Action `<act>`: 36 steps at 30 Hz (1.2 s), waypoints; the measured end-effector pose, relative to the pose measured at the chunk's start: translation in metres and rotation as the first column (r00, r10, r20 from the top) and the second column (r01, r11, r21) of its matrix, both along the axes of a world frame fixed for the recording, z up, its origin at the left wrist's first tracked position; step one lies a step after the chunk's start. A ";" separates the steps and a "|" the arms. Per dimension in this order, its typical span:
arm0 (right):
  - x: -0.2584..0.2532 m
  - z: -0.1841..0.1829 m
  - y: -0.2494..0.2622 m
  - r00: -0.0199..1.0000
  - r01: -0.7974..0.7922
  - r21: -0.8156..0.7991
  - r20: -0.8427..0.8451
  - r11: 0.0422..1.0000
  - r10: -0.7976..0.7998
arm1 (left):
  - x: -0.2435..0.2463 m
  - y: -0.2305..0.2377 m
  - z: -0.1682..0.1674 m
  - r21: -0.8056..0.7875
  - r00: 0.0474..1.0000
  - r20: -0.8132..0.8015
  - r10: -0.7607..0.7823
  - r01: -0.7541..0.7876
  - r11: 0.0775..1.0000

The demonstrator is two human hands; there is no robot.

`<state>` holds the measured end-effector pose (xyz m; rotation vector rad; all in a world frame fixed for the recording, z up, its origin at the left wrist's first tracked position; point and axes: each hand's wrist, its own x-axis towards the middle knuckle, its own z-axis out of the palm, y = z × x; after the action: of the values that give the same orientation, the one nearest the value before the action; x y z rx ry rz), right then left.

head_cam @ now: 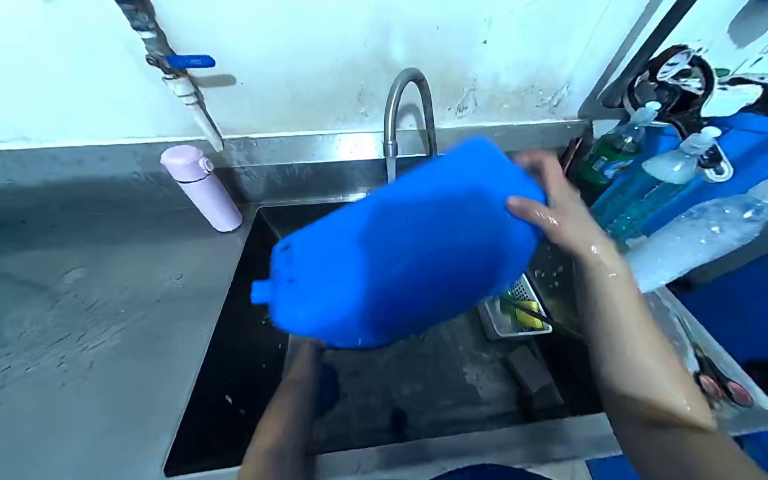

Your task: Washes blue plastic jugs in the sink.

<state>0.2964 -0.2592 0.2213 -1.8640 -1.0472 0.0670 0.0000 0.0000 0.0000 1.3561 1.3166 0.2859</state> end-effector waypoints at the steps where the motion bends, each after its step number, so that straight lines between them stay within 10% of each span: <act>1: 0.036 -0.054 -0.014 0.971 0.073 -0.013 -0.226 0.997 -0.074 | 0.016 0.015 0.006 -0.007 0.978 0.198 0.067 -0.067 0.998; 5: 0.090 -0.220 -0.013 0.741 0.180 -0.264 -0.597 0.948 -0.307 | 0.050 0.053 0.051 0.233 0.967 0.164 -0.197 0.156 0.960; 12: 0.158 -0.129 0.146 0.947 -0.128 -0.163 -0.313 0.978 0.072 | 0.184 -0.021 0.130 0.519 0.804 -0.575 -0.150 0.500 0.693; 16: 0.170 -0.092 0.170 0.991 -0.110 -0.611 -0.003 0.784 0.136 | 0.218 -0.034 0.120 0.524 0.781 -0.617 -0.090 0.494 0.693; 19: 0.080 -0.064 0.169 0.975 -0.184 -0.375 0.047 0.908 0.217 | 0.216 -0.037 0.120 0.526 0.797 -0.591 -0.125 0.498 0.689; 22: 0.013 -0.082 0.211 0.750 -0.452 0.130 -0.480 0.882 0.455 | 0.178 -0.023 0.128 0.558 0.842 -0.466 -0.270 0.517 0.649; 27: -0.021 -0.102 0.250 0.033 -0.188 0.608 -0.781 0.771 0.624 | 0.014 -0.030 0.078 0.586 0.836 -0.455 -0.306 0.540 0.604; 31: -0.093 -0.113 0.226 0.234 -0.533 0.364 -0.804 0.764 0.547 | -0.152 -0.028 0.050 0.618 0.808 -0.587 -0.038 0.478 0.624; 36: -0.186 -0.316 0.212 0.562 -0.765 -0.373 -0.785 0.524 0.261 | -0.230 0.008 0.081 0.384 0.573 -0.783 0.242 0.139 0.913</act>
<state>0.1102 -0.0471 -0.0948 -1.7610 -1.1333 1.6265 -0.2296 0.0085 0.0810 1.9304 2.1782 -0.0829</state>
